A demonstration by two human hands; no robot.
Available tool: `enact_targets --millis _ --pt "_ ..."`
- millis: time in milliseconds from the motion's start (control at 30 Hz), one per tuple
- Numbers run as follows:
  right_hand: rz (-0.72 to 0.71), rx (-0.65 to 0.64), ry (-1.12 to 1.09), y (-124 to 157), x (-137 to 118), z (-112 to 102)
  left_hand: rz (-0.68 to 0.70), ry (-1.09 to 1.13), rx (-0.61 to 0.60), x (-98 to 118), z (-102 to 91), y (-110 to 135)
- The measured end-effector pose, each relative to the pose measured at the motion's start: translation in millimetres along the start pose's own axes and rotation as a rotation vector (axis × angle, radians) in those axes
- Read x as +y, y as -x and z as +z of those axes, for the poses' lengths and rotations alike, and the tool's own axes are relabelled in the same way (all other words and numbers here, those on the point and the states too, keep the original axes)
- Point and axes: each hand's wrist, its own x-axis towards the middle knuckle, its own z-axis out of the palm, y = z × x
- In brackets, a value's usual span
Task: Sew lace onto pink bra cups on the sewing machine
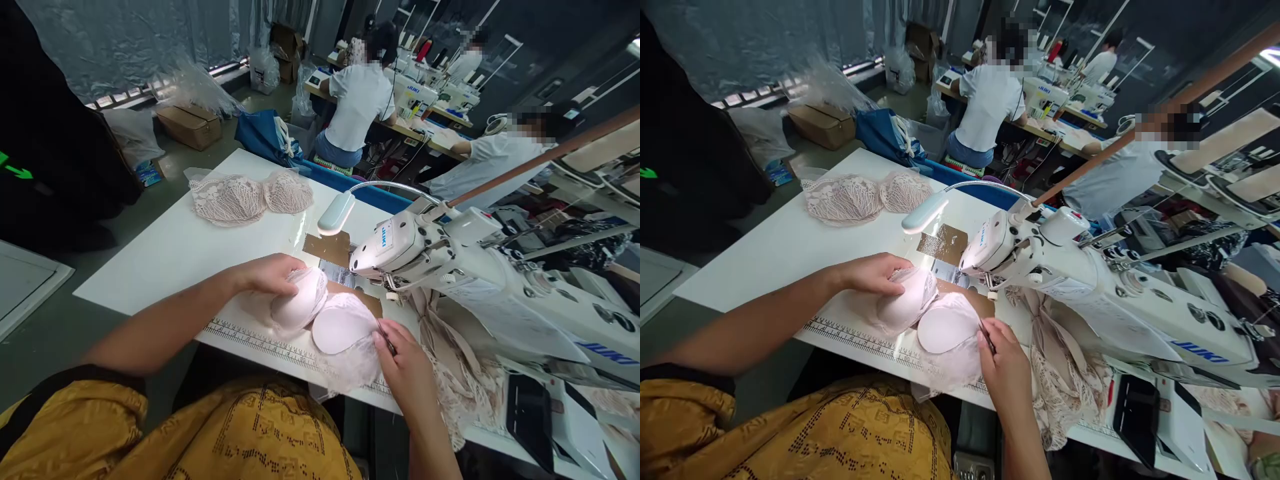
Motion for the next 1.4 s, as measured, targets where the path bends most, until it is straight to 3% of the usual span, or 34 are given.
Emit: enact_targets --millis 100,167,267,467,633,1033,1133,1267,1400 --pt "-0.101 0.036 -0.042 -18 -25 6 0.097 0.006 -0.097 11 3.0 0" --pt "-0.164 -0.034 -0.168 -33 -46 15 0.19 0.055 -0.193 11 8.4 -4" --pt "-0.119 -0.158 -0.36 -53 -68 29 0.223 0.174 -0.243 2 13.3 -10" --pt "0.084 -0.166 -0.553 -58 -57 47 0.031 0.442 -0.156 -27 -0.3 -9" --pt "0.196 -0.181 -0.682 -48 -45 56 -0.026 0.532 -0.111 -26 -1.8 -9" --pt "0.095 -0.214 -0.54 -47 -37 51 0.001 0.524 0.023 -25 7.9 -11" --pt "0.071 -0.144 -0.486 -46 -33 48 0.014 0.535 0.015 -22 10.2 -11" --pt "-0.049 -0.012 -0.352 -46 -32 39 0.029 0.503 0.005 -17 12.3 -10" --pt "-0.203 -0.068 -0.312 -50 -46 29 0.065 0.424 0.027 -15 13.5 -8"
